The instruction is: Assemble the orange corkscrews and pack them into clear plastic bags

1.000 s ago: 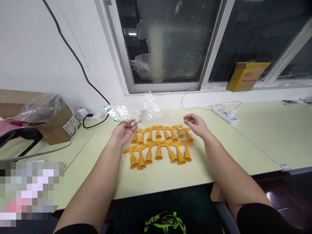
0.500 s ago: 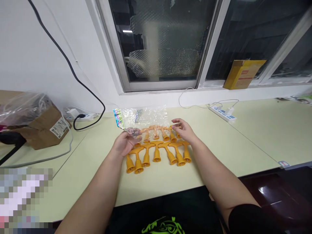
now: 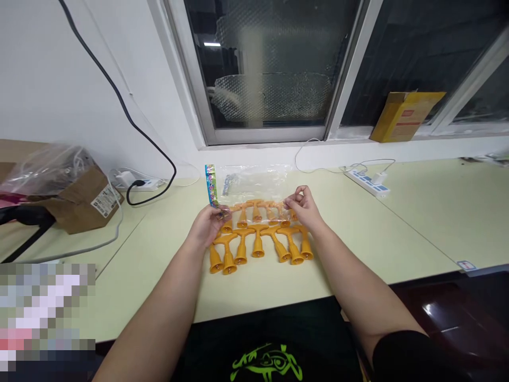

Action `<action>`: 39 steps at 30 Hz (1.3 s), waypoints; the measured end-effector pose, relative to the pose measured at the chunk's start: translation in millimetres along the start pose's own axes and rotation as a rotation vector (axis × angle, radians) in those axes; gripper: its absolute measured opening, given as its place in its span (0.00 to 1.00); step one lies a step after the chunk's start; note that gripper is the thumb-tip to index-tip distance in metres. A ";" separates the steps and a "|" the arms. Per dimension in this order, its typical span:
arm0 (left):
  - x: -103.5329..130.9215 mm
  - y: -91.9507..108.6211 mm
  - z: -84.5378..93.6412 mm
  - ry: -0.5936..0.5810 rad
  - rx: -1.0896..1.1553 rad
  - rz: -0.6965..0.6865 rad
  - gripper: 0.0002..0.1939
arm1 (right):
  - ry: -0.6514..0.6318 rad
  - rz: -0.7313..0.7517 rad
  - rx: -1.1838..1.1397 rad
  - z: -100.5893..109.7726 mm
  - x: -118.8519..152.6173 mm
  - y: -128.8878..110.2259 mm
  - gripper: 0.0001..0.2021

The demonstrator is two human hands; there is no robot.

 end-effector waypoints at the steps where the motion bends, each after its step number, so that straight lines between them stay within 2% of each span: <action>1: -0.6 3.0 3.3 0.011 -0.068 -0.031 0.04 | 0.002 0.022 0.016 1.0 0.0 -2.5 0.26; 3: -0.3 9.7 5.9 0.014 -0.251 -0.081 0.07 | -0.008 0.065 0.053 1.5 0.2 -7.2 0.24; 6: 3.9 18.9 -1.3 -0.037 -0.479 -0.140 0.18 | -0.054 0.098 0.120 -1.2 0.7 -10.1 0.19; 8: 7.8 23.5 -8.2 -0.072 -0.488 -0.181 0.26 | -0.066 0.079 0.149 -1.5 1.2 -8.2 0.19; 10: 11.0 26.6 -11.9 -0.075 -0.438 -0.215 0.29 | -0.046 0.041 0.151 1.2 1.7 -4.8 0.23; 16: 11.0 25.6 -7.1 -0.035 -0.391 -0.252 0.28 | -0.025 -0.026 0.101 4.3 1.6 2.8 0.26; 18: 10.6 25.4 -4.9 -0.027 -0.377 -0.267 0.27 | 0.012 0.012 0.139 6.4 2.3 -0.5 0.24; 22: 12.3 27.0 -5.8 -0.001 -0.395 -0.287 0.26 | 0.127 0.114 0.381 12.1 8.8 -16.5 0.13; 26: 17.5 31.9 -11.2 0.017 -0.413 -0.339 0.26 | 0.154 0.247 0.491 9.7 17.6 -34.5 0.09; 28: 20.3 34.7 -13.6 0.023 -0.415 -0.364 0.26 | 0.125 0.269 0.468 6.6 19.0 -36.6 0.10; 34: 26.8 40.6 -22.0 0.024 -0.514 -0.388 0.23 | -0.069 0.205 0.315 -7.7 12.6 -20.9 0.27; 36: 28.0 40.8 -24.2 0.023 -0.538 -0.390 0.22 | -0.092 0.143 0.289 -9.1 10.9 -13.0 0.24; 39: 28.5 39.4 -25.9 0.016 -0.537 -0.387 0.22 | -0.125 0.063 0.221 -11.6 9.6 -5.7 0.13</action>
Point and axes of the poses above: each hand's wrist, its own x-axis away from the middle knuckle, its own z-axis out of the back of the hand, y = z × x, the point moved 8 cm from there along -x, towards the middle knuckle, and after that the axes turned 12 degrees about -y, right-handed, at the moved point
